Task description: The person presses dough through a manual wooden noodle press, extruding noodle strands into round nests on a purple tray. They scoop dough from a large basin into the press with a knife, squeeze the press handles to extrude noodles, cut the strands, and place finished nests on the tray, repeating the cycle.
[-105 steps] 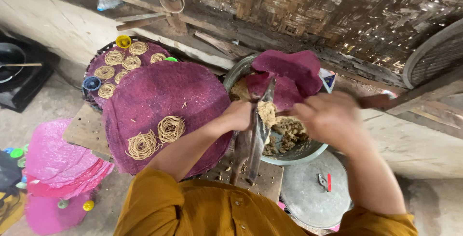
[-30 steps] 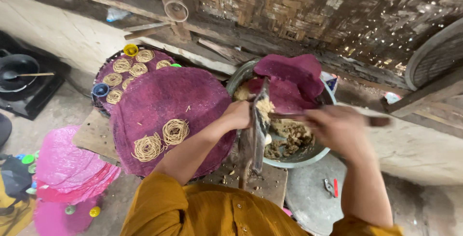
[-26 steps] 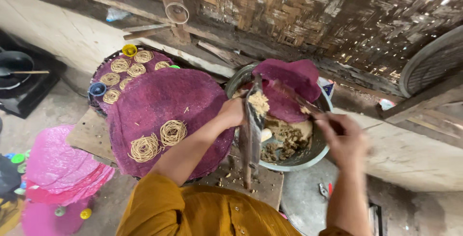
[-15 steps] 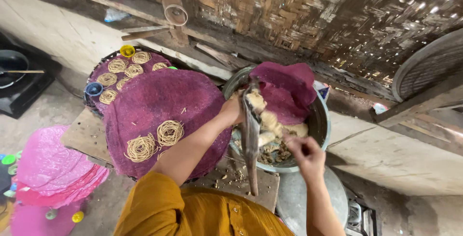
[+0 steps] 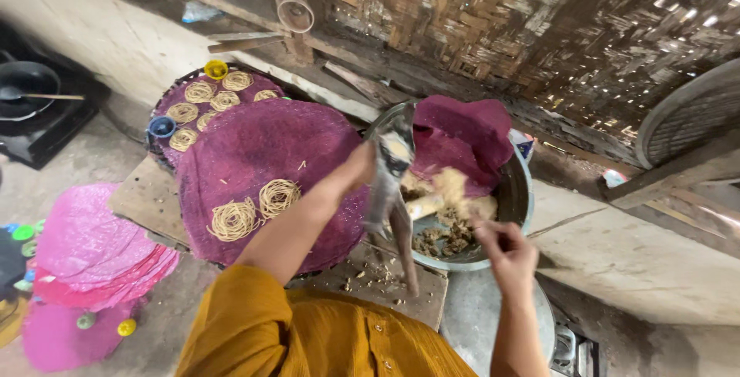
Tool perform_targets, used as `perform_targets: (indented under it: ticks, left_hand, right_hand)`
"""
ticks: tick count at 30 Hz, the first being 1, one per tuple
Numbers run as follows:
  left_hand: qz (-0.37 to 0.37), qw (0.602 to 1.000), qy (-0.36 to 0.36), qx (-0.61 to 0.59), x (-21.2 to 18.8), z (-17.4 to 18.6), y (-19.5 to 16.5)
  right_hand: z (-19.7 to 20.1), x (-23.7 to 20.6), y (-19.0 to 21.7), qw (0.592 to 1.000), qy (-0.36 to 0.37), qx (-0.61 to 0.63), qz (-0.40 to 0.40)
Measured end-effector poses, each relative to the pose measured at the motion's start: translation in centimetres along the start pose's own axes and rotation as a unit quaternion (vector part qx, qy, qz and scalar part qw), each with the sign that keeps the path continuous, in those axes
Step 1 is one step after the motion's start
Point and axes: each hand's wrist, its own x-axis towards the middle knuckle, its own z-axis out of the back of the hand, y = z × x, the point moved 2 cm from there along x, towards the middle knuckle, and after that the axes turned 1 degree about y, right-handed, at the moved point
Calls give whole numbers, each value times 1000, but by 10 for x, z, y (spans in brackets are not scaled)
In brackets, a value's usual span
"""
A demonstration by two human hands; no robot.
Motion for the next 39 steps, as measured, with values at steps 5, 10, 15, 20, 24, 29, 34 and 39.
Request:
perform_targets:
  ticks: [5, 10, 15, 20, 24, 29, 34, 39]
  left_hand:
    - [-200, 933, 107, -279, -28, 46, -20]
    - [-393, 759, 261, -448, -45, 47, -45]
    - [-451, 793, 284, -296, -70, 44, -52]
    - [-469, 874, 119, 33, -118, 66, -46]
    - [-396, 892, 55, 211, -133, 70, -44]
    - [-451, 846, -7, 283, -137, 77, -42]
    - [-402, 859, 7, 316, -133, 64, -15]
    - [-384, 894, -6, 231, -113, 59, 12]
  right_hand:
    - [16, 11, -3, 924, -70, -301, 223]
    - [-65, -23, 29, 799, 343, 478, -125]
    - [-101, -66, 106, 394, 573, 716, -63]
    - [-60, -43, 147, 634, 433, 640, 26]
    - [-44, -52, 173, 904, 233, 305, 188]
    - [-54, -84, 216, 909, 97, -132, 384]
    - [-79, -105, 231, 881, 75, -206, 418]
    - [-88, -89, 225, 893, 128, -193, 387]
